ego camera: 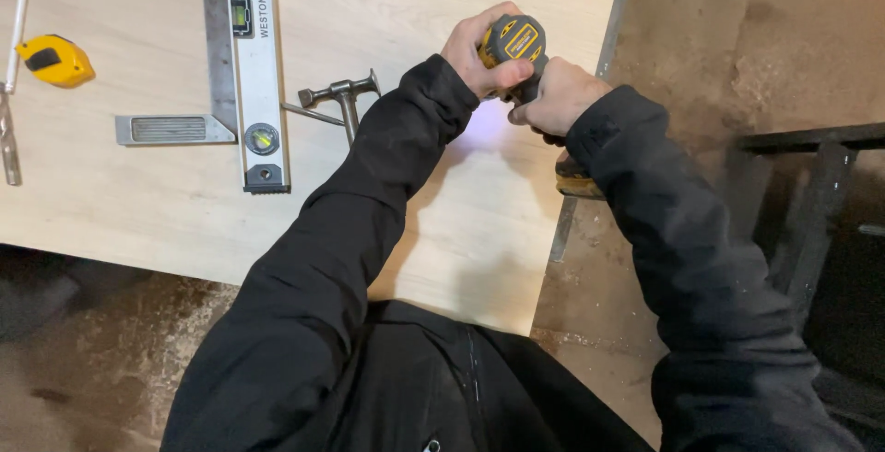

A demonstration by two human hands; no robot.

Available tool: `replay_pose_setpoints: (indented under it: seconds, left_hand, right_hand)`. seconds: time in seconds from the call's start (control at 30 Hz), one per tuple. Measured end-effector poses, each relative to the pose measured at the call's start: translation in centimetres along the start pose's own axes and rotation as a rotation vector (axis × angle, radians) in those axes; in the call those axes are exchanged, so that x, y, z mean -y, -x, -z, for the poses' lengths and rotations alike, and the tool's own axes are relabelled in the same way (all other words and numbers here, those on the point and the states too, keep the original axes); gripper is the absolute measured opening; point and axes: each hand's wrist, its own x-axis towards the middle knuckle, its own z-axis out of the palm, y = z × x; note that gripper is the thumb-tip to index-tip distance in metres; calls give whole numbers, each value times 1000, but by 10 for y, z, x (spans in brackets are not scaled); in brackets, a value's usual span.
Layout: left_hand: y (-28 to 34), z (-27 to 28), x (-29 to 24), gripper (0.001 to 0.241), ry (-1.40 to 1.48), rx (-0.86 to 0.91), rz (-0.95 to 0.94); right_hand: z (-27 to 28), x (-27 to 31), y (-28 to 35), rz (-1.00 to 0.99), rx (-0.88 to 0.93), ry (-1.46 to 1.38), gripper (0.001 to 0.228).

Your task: The person marks positions on a wooden board, holds a punch against the marks and taps it with a hammer, then uses a cordless drill to bore holes at the marked spots on the board. A level, square, tape measure and drill bit rest on the workbench nearby.

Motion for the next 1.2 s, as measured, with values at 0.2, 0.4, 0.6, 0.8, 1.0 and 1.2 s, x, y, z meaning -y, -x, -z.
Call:
replay_pose_setpoints:
  seconds: [0.2,0.4,0.6,0.8,1.0,1.2]
  left_hand:
    - [-6,7,-1,41,-54,-2,-50]
    - [1,-1,-10,44,54,-30,81]
    - [0,-1,-11,46,109,-18,94]
    - [1,3,21,45,70,-19,-74]
    - [-2,1,-19,45,63,-29,136]
    - [-3,9,1,41,65,-5,-29]
  right_hand:
    - [6,9,1,-9,-36,79,29]
    - [-2,-9,-13,80,-16,56,20]
    - [5,8,3,-34,2,49,23]
    - [2,1,-3,1,8,8,21]
    - [3,3,-6,-52,-16,103,33]
    - [7,12,-1,-4,-9,47,24]
